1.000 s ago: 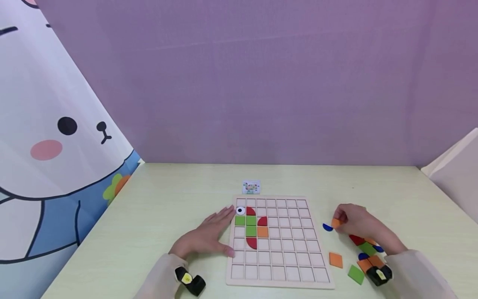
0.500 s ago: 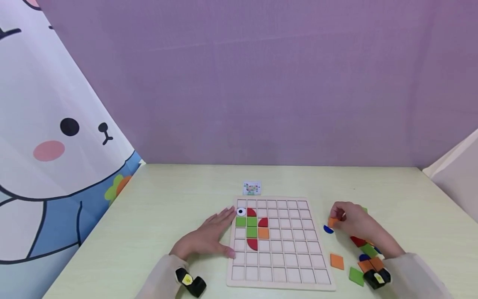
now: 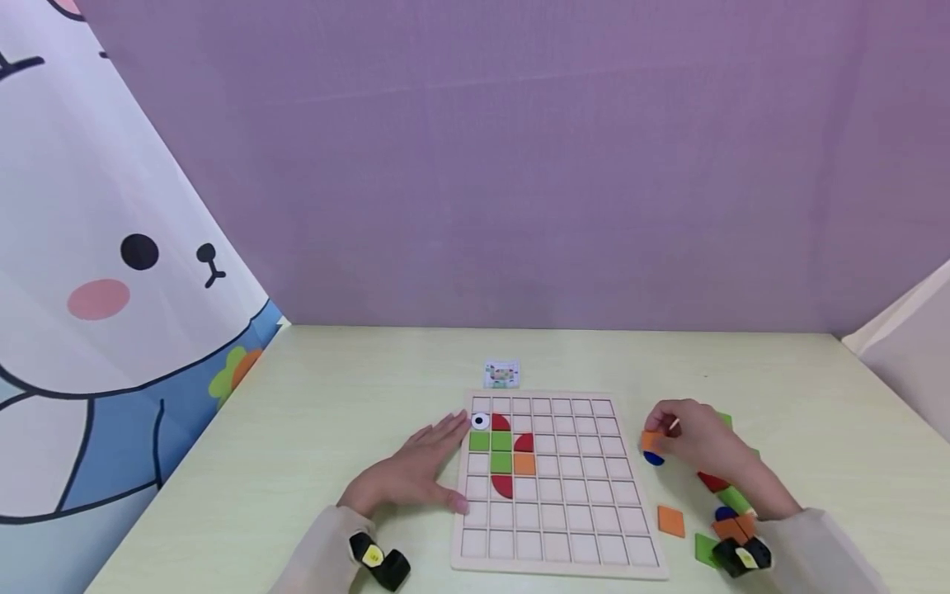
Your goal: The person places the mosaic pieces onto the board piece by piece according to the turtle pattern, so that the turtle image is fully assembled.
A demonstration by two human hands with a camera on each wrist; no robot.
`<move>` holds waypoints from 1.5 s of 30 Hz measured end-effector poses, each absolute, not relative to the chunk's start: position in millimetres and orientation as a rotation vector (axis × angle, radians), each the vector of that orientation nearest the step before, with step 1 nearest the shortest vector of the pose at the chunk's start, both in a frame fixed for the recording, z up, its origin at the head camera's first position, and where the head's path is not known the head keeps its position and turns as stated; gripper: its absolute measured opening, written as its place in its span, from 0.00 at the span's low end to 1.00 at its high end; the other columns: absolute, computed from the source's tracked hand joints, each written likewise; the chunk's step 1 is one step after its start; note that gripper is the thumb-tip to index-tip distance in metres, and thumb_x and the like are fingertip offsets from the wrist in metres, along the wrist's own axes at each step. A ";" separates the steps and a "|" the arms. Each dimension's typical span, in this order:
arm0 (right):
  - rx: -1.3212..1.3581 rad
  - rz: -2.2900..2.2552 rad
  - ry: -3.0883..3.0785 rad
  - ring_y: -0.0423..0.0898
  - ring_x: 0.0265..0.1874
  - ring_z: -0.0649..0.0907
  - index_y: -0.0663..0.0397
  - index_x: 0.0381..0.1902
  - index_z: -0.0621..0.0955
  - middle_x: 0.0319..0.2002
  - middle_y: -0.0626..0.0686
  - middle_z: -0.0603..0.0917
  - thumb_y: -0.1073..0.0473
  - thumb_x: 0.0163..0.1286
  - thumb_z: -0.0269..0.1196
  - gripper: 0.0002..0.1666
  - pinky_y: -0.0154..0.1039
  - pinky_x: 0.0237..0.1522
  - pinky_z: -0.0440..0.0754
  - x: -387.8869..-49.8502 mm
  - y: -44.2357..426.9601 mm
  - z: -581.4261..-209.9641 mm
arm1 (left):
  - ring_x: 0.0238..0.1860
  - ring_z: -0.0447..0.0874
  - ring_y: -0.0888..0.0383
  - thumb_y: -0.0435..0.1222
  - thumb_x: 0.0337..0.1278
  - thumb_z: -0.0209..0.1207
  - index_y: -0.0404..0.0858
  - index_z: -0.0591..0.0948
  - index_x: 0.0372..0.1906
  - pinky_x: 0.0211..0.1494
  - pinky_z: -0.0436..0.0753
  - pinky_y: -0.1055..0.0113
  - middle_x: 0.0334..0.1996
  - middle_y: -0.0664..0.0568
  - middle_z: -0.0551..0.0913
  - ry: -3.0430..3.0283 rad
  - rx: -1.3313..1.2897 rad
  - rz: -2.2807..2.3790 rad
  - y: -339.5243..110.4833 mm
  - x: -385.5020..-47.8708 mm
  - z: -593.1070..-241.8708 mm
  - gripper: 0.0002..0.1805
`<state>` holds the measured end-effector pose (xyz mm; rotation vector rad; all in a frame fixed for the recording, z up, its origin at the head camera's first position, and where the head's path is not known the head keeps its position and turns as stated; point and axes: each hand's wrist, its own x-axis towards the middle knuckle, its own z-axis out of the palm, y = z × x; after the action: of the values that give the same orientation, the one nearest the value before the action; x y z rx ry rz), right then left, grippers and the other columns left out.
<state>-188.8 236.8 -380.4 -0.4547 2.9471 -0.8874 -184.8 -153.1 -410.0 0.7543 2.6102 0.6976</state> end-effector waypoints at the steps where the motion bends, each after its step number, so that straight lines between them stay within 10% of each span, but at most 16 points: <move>1: -0.464 -0.895 2.946 0.44 0.29 0.75 0.55 0.29 0.79 0.27 0.48 0.78 0.70 0.54 0.66 0.08 0.30 0.25 0.73 -188.4 235.3 -379.9 | 0.78 0.35 0.51 0.62 0.41 0.66 0.43 0.46 0.76 0.77 0.42 0.46 0.77 0.53 0.41 2.611 0.753 0.694 -153.0 -184.7 -410.0 0.62; 45: -0.497 -0.993 2.812 0.42 0.26 0.73 0.55 0.26 0.81 0.24 0.47 0.77 0.74 0.54 0.66 0.09 0.31 0.28 0.72 -178.4 144.8 -365.9 | 0.78 0.34 0.52 0.61 0.41 0.66 0.43 0.45 0.76 0.77 0.41 0.47 0.77 0.53 0.40 2.613 0.760 0.679 -154.0 -183.3 -409.0 0.62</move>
<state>-178.4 144.8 -365.9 -0.4966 2.8118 -0.9925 -183.3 -154.0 -409.0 0.7604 2.6128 0.6793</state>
